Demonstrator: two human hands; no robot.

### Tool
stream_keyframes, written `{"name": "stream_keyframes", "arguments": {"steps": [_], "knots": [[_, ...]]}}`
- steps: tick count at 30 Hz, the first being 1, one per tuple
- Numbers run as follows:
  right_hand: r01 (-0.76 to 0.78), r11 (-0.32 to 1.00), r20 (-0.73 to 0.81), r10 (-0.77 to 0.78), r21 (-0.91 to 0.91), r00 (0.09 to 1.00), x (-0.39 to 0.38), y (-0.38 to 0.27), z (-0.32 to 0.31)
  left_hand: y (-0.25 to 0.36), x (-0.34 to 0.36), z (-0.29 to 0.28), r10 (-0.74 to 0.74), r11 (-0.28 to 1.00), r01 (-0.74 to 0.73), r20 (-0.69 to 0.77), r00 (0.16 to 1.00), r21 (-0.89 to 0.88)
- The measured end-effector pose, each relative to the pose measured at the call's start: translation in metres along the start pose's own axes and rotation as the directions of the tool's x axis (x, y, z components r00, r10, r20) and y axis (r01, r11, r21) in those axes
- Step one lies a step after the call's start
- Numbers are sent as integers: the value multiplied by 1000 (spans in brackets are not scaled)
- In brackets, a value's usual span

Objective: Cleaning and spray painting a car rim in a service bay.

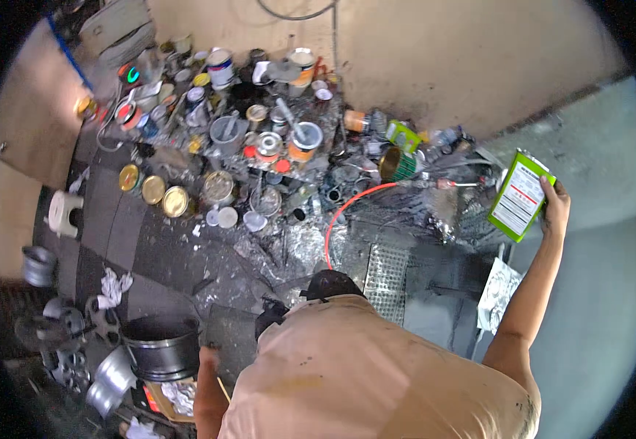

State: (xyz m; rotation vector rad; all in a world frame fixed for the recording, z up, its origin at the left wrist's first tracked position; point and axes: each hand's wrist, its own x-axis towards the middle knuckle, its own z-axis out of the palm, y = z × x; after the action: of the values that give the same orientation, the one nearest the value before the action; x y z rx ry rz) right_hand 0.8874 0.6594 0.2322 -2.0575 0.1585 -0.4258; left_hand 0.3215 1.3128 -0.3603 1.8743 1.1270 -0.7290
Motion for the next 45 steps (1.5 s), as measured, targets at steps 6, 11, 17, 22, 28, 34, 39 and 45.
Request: {"name": "stream_keyframes", "arguments": {"steps": [6,11,17,22,28,34,39,45], "knots": [[129,991,358,-133,35,924,46,-15,206,60,-24,38,-37,818,-16,-80,996,-575],[254,959,502,-158,-128,850,85,45,395,146,-85,94,0,724,-47,-67,998,-689],[336,917,486,-197,-216,851,107,127,579,196,-174,141,-115,871,69,-66,991,-487],[200,964,471,-97,-175,877,90,166,670,141,-225,203,-131,919,55,-172,976,-390],[207,959,597,-51,-195,801,85,210,694,179,-233,204,-206,912,130,-161,965,-390],[202,979,510,-179,11,841,57,167,650,209,-170,148,-159,835,67,-123,979,-547],[3,973,510,-123,230,851,2,192,545,308,-123,44,-30,840,-50,-139,990,-541],[-136,990,602,92,29,793,-144,253,408,280,-12,-32,256,962,-205,333,908,-182]]}}
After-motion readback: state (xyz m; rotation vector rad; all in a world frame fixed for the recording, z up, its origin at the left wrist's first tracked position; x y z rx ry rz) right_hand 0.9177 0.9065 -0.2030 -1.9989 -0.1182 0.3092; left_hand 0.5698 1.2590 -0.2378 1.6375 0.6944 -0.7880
